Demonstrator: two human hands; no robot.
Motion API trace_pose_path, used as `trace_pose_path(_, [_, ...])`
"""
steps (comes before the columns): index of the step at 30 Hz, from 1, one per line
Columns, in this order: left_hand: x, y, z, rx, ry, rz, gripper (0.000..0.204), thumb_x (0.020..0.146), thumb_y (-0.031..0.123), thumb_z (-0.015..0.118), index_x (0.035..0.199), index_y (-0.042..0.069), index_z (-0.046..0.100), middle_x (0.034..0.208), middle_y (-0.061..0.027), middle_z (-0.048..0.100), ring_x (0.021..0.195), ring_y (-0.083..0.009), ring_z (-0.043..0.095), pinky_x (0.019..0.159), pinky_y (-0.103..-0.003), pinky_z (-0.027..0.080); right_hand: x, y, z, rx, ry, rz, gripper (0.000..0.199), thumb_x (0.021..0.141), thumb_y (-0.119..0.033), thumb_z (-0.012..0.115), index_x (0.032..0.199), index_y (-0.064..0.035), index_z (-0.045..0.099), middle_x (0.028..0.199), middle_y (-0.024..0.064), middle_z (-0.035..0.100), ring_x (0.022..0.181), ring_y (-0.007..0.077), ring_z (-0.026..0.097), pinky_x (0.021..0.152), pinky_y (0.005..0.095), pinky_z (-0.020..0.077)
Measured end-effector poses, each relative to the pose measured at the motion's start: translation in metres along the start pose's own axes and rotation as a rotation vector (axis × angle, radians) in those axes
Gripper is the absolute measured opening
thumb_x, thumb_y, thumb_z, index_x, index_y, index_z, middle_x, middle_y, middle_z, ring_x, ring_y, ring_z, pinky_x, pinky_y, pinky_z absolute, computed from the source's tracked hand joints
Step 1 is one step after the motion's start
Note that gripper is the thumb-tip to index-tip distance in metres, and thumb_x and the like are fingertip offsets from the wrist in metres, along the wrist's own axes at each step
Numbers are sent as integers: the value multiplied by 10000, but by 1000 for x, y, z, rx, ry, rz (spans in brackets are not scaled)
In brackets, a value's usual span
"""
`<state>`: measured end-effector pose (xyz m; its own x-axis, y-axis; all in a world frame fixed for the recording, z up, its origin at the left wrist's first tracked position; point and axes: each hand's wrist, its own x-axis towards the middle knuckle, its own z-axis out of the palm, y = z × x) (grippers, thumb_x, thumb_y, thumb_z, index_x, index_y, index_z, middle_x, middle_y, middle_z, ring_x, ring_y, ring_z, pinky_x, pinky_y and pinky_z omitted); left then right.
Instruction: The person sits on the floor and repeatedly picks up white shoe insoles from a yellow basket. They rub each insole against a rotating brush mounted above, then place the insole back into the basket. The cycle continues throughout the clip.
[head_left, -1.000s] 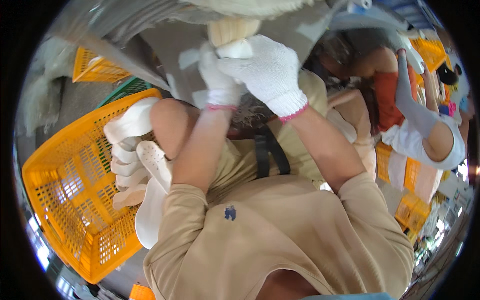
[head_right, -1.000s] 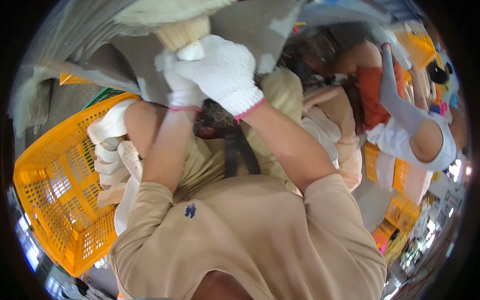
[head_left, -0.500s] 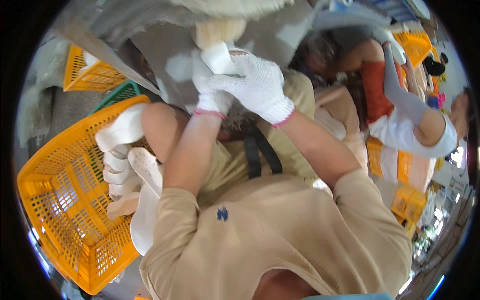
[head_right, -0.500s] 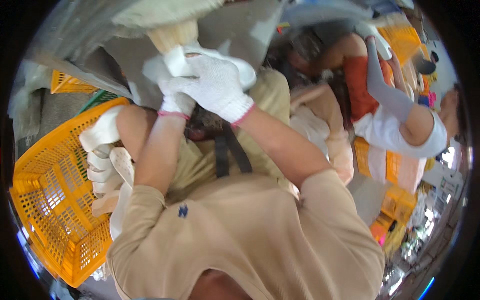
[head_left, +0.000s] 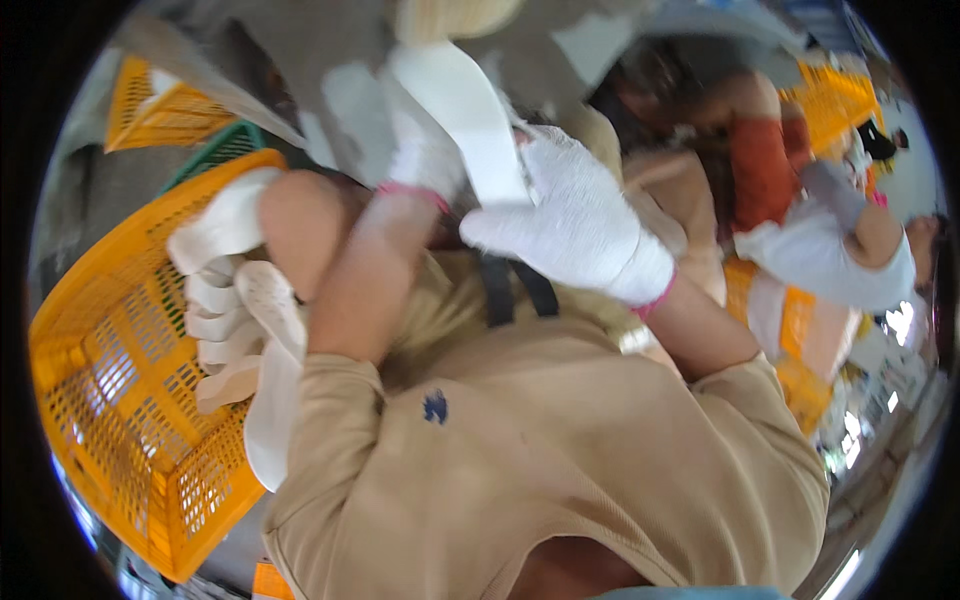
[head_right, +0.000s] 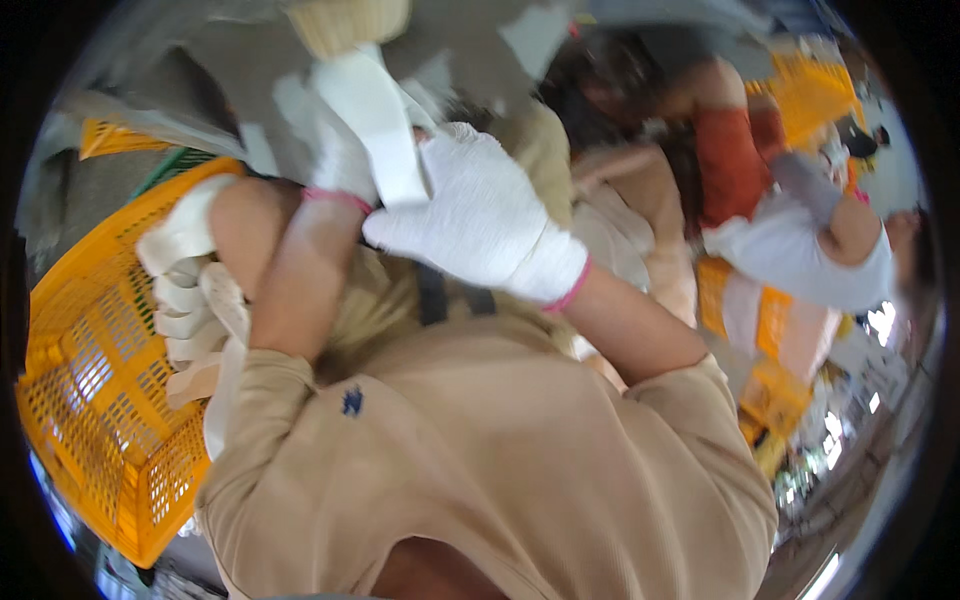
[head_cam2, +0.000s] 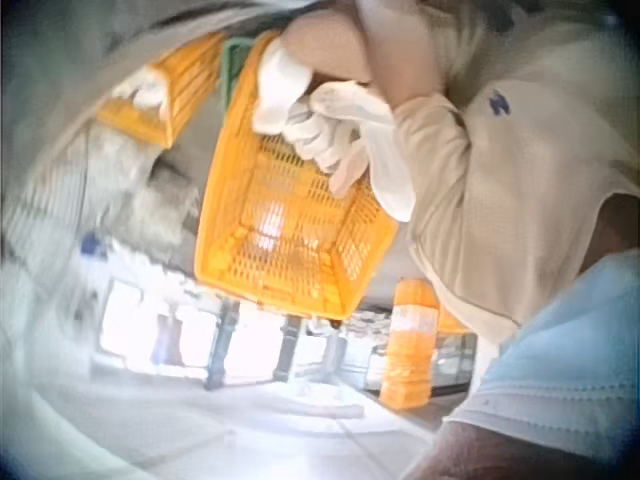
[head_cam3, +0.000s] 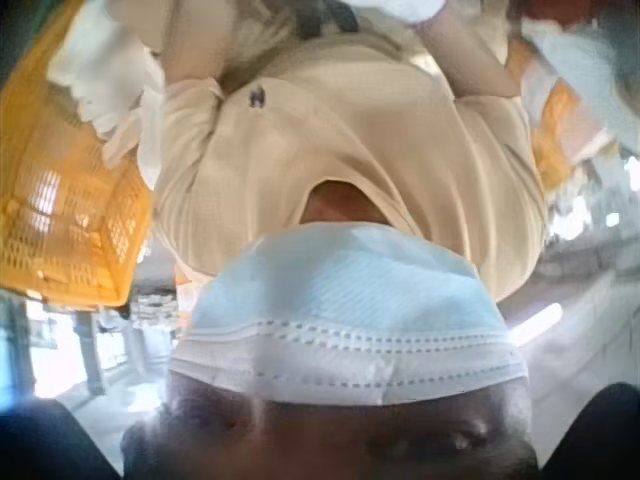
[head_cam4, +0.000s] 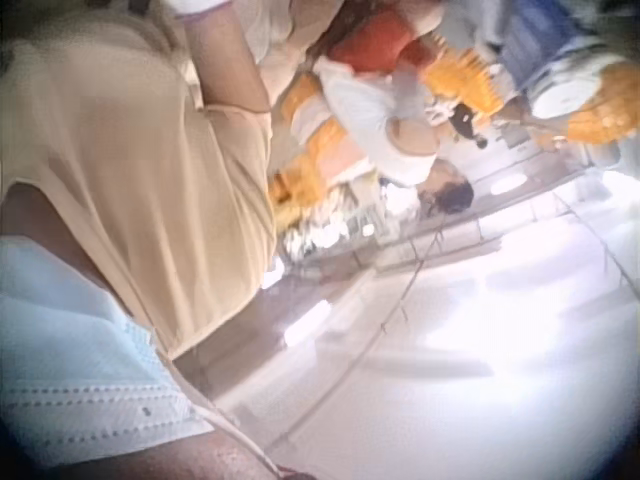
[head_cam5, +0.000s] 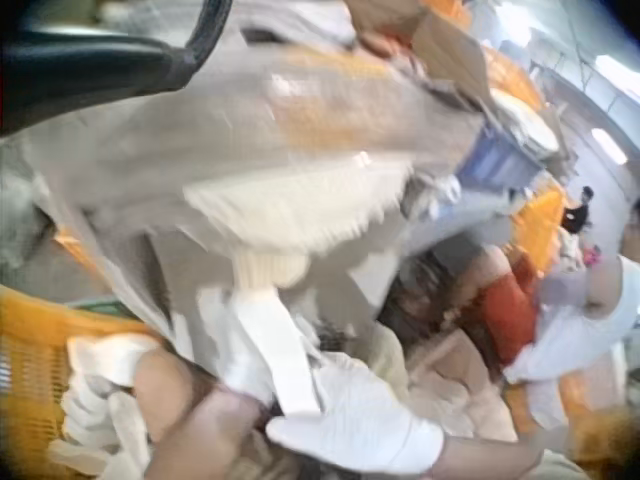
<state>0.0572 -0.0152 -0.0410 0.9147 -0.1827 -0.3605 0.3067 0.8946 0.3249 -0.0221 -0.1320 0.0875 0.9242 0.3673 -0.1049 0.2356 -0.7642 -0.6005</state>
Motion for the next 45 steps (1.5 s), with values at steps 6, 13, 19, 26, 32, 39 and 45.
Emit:
trace_pose_path(6, [21, -7, -10, 3, 1, -42, 582, 1059, 527, 355, 1280, 46, 596, 1188, -166, 684, 1016, -342, 673, 941, -451, 553, -26, 16, 18, -358, 99, 15, 247, 823, -247, 700, 977, -54, 697, 876, 156, 683, 834, 368, 691, 722, 479, 564])
trace_pose_path(13, [28, 7, -29, -117, -20, -145, 675, 1043, 631, 342, 1285, 51, 591, 1160, -174, 698, 945, -350, 695, 914, -449, 569, 17, -11, 3, -461, 97, -173, 174, 864, -231, 652, 933, -79, 702, 762, 143, 688, 695, 350, 693, 620, 474, 562])
trace_pose_path(19, [-19, -24, -18, 119, 86, 60, 742, 1051, 672, 368, 1461, 70, 507, 1419, -152, 609, 1282, -359, 585, 1117, -501, 469, -122, 82, 34, 601, 51, 356, 437, 893, -194, 739, 1270, 11, 655, 1068, 111, 752, 921, 199, 725, 840, 352, 577])
trace_pose_path(26, [11, -10, 7, -47, 153, -32, 534, 1107, 470, 403, 1428, 65, 538, 1384, -118, 626, 1250, -298, 603, 1116, -430, 471, -71, 62, 11, 1210, 198, 641, 430, 889, -120, 760, 1266, 55, 647, 1108, 100, 737, 991, 176, 701, 889, 326, 567])
trace_pose_path(32, [-3, 11, -34, 496, 96, 297, 498, 1076, 461, 483, 1340, 57, 610, 1340, -142, 666, 1226, -299, 626, 1072, -404, 502, -88, 45, 19, 1089, 14, 462, 469, 918, -148, 770, 1313, 61, 630, 1173, 89, 734, 1021, 148, 687, 915, 306, 561])
trace_pose_path(39, [7, -8, 8, -70, 58, 16, 491, 1089, 438, 462, 1339, 39, 603, 1308, -131, 674, 1223, -298, 628, 1080, -399, 496, -43, 40, 0, 1195, 155, 413, 448, 886, -174, 815, 1248, 47, 670, 1110, 85, 740, 965, 139, 694, 854, 310, 575])
trace_pose_path(45, [31, -11, -14, 73, 106, 140, 480, 1107, 410, 429, 1353, 30, 588, 1303, -123, 673, 1229, -288, 624, 1101, -404, 479, -13, 27, -8, 1116, 106, 436, 481, 872, -181, 817, 1263, 58, 670, 1119, 97, 740, 966, 144, 707, 849, 312, 575])
